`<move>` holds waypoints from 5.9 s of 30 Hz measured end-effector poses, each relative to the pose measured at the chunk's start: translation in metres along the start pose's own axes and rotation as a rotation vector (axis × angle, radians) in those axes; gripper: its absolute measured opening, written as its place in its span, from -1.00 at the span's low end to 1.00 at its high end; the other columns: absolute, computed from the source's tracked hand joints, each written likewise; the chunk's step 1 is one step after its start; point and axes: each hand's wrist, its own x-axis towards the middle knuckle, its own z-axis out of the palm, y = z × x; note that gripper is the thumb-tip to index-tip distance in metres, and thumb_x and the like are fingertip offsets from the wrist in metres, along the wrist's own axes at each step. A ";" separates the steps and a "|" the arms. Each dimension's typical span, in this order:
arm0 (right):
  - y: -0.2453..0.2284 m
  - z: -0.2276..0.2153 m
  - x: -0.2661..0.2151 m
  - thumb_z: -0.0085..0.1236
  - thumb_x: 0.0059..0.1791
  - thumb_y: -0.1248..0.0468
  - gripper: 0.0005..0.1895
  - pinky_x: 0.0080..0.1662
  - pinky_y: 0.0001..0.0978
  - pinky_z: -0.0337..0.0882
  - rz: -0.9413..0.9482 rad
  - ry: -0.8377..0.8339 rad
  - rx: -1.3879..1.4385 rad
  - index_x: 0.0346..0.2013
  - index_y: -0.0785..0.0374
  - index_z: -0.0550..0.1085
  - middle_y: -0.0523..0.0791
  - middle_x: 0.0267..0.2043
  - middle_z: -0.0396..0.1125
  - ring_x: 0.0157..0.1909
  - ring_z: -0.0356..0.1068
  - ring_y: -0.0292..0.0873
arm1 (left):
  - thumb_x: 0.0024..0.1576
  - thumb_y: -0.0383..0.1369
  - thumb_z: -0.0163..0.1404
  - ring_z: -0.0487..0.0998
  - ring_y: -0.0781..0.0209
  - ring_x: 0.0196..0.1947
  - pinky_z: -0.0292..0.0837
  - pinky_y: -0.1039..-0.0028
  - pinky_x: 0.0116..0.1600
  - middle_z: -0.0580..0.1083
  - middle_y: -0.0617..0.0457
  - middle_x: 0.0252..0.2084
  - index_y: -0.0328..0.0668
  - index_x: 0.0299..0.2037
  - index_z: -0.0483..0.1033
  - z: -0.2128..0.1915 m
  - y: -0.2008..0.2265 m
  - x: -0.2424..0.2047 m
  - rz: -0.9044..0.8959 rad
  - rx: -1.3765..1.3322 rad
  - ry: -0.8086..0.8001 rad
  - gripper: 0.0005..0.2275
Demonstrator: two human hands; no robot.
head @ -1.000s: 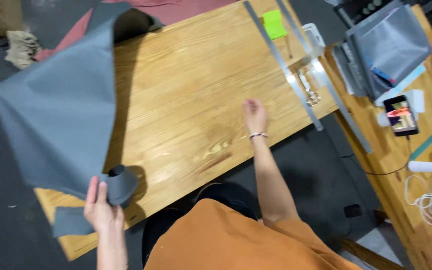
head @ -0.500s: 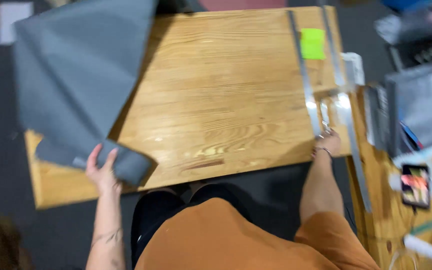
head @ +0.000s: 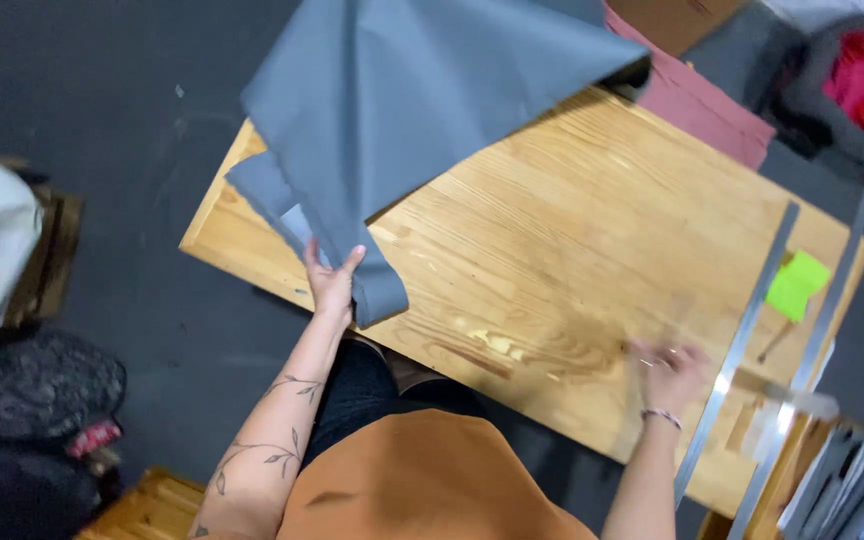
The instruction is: The person writes on a yellow sticky note with a pencil, then picks up a large piece of gray fabric and cuts it with scissors. They unfold the fabric on the table, smooth it out, and use a metal ruler to measure and mark the material.
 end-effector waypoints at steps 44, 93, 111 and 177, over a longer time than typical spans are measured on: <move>-0.623 0.178 0.122 0.43 -0.20 -0.15 -0.61 -0.50 -0.63 0.43 -0.971 -2.044 -0.789 -0.45 0.05 0.55 -0.18 -0.58 0.35 -0.43 0.39 -0.31 | -0.02 -0.17 0.36 0.53 -0.05 0.03 0.56 0.14 0.04 0.50 -0.15 0.04 -0.34 0.14 0.46 -0.007 0.062 -0.026 -0.437 -0.168 -0.147 -0.41; -0.594 0.182 0.107 0.44 -0.13 -0.04 -0.68 -0.46 -0.70 0.34 -0.861 -2.229 -0.468 -0.52 0.04 0.50 -0.30 -0.63 0.29 -0.51 0.26 -0.44 | -0.04 -0.34 0.37 0.64 0.09 -0.46 0.61 0.36 -0.40 0.59 -0.14 -0.38 -0.39 -0.22 0.61 -0.030 0.019 0.000 -0.384 -0.286 -0.121 -0.69; -0.590 0.176 0.057 0.46 -0.16 0.05 -0.64 -0.51 -0.77 0.22 -0.867 -2.149 -0.348 -0.69 0.05 0.45 -0.27 -0.73 0.27 -0.62 0.23 -0.48 | -0.18 -0.42 0.44 0.29 -0.24 0.33 0.37 0.11 0.32 -0.04 -0.27 0.49 -0.11 0.49 -0.01 -0.066 0.091 0.001 0.120 0.035 -0.184 0.02; -0.482 0.134 -0.011 0.19 -0.03 -0.05 -0.52 -0.48 -0.60 0.15 -0.670 -1.994 0.511 -0.67 0.25 0.53 -0.21 -0.79 0.24 -0.66 0.18 -0.39 | -0.11 -0.75 0.20 0.62 0.03 -0.04 0.68 0.32 -0.02 0.38 -0.14 0.22 -0.28 0.34 0.29 -0.082 0.082 0.034 -0.162 -0.410 -0.771 -0.29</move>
